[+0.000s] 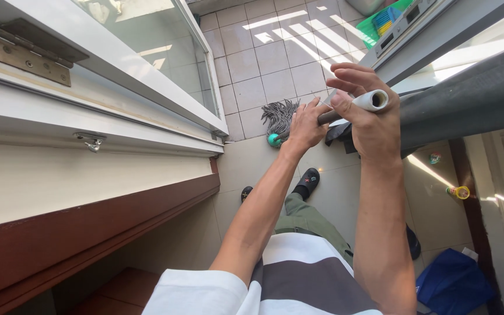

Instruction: Assembling a mop by trying to attach the mop head to the handle.

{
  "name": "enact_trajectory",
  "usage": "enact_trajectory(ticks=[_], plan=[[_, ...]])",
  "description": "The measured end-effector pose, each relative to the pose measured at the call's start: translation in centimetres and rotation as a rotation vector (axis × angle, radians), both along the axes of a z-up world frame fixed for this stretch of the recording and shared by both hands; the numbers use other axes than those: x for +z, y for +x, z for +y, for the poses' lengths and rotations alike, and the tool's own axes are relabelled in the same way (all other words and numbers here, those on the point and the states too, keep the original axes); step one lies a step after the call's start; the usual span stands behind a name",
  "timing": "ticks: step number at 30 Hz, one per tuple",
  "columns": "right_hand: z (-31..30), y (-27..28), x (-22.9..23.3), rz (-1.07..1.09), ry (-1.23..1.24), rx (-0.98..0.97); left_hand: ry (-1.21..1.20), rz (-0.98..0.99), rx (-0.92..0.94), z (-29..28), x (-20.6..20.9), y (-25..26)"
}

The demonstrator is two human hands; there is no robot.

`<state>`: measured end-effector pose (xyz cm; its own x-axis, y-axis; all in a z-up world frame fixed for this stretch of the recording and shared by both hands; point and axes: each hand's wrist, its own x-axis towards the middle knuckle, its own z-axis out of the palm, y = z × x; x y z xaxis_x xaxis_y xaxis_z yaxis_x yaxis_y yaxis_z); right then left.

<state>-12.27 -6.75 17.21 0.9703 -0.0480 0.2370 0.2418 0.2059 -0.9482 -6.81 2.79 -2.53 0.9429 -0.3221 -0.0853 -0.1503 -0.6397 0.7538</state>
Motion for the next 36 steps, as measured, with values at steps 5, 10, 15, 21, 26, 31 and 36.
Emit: enact_trajectory(ticks=[5, 10, 15, 21, 26, 31, 36], plan=[[2.7, -1.6, -0.5, 0.004, 0.014, -0.008, -0.015, -0.036, -0.015, 2.9, -1.2, -1.2], [5.3, -3.1, -0.1, 0.004, 0.012, -0.022, -0.041, -0.053, 0.003, 6.0, -0.1, -2.7], [8.0, -3.8, -1.2, 0.003, 0.060, 0.017, 0.008, -0.051, 0.019, 9.5, -0.8, -3.8], [10.7, -4.2, -3.1, 0.007, 0.084, 0.044, 0.069, -0.029, 0.018, 13.6, -1.1, -4.1], [12.8, -4.1, -4.1, 0.009, 0.084, 0.074, 0.089, -0.020, 0.023, 16.2, -2.3, -4.4], [14.4, -4.2, -4.0, 0.028, 0.081, 0.065, 0.078, 0.038, 0.021, 17.6, 0.3, -4.6], [14.8, -5.2, -3.3, 0.094, 0.060, 0.105, -0.041, 0.028, 0.078, 18.1, -0.4, -5.6]])
